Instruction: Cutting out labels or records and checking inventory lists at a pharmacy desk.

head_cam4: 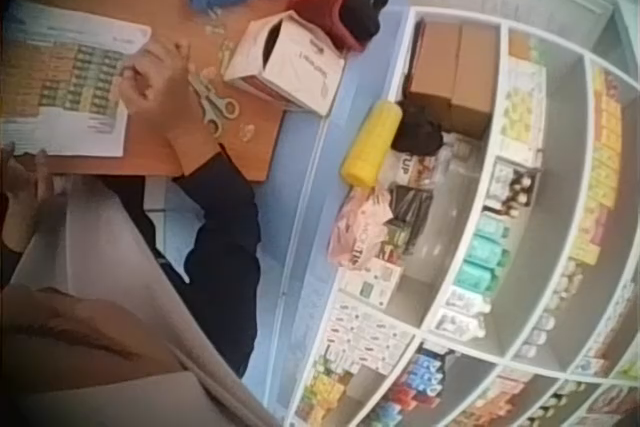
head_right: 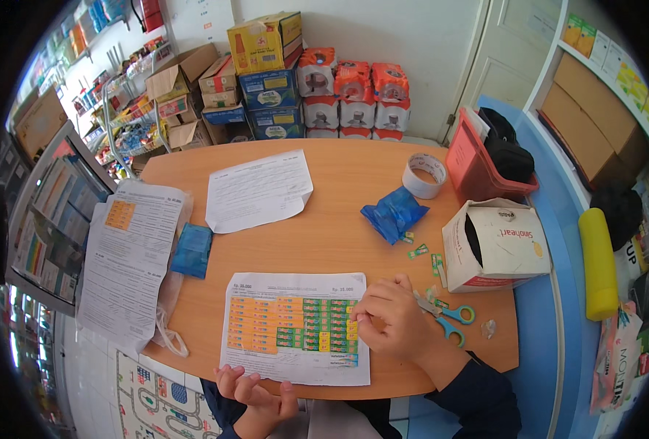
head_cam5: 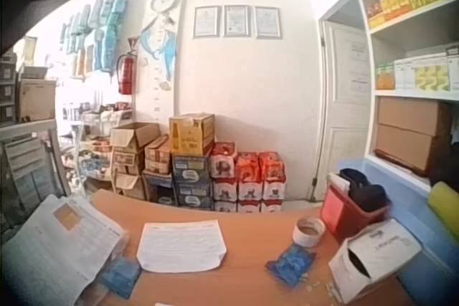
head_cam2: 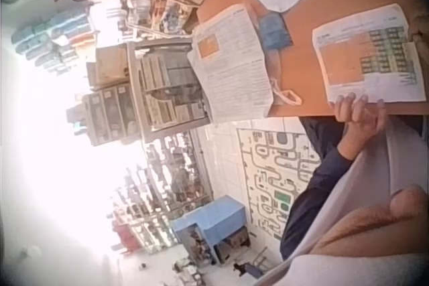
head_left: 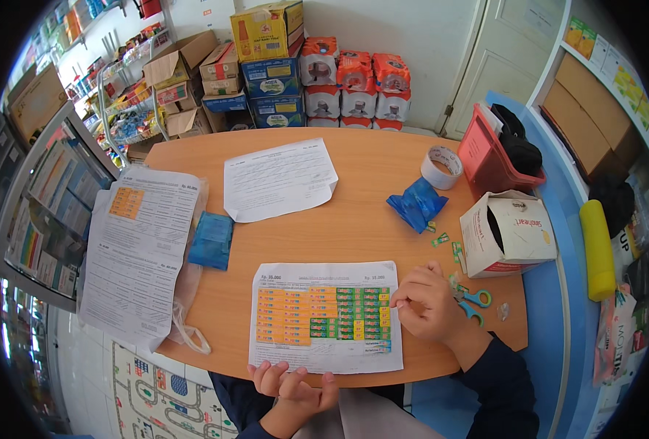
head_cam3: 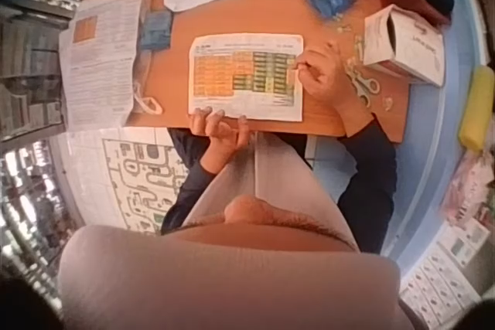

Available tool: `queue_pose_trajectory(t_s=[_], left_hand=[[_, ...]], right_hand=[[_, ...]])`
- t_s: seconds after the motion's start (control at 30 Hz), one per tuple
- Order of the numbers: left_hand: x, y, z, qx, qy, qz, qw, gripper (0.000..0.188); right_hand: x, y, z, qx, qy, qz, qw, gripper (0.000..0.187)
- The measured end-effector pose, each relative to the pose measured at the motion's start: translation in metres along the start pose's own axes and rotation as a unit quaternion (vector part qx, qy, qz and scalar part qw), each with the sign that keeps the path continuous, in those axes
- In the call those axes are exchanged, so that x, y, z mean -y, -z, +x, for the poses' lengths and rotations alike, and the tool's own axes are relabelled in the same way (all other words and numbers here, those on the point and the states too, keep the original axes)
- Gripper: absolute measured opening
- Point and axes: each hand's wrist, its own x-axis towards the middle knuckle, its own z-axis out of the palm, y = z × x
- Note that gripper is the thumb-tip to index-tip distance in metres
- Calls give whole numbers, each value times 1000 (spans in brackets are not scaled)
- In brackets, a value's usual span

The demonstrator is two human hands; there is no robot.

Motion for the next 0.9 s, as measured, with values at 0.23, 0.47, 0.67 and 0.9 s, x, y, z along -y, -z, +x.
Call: queue_pose_trajectory(t_s=[0.23,0.47,0.67,0.9], left_hand=[[0,-1,1,0,-6,10,1000,47],[0,0,2,13,-9,14,1000,48],[-1,1,4,18,-12,23,1000,48],[-2,1,4,20,-10,25,999,48]], right_hand=[[1,0,1,7,-8,3,1000,6],[1,0,0,0,3,1,1000,5],[1,0,-1,10,45,4,999,5],[2,1,-1,14,56,-1,998,5]])
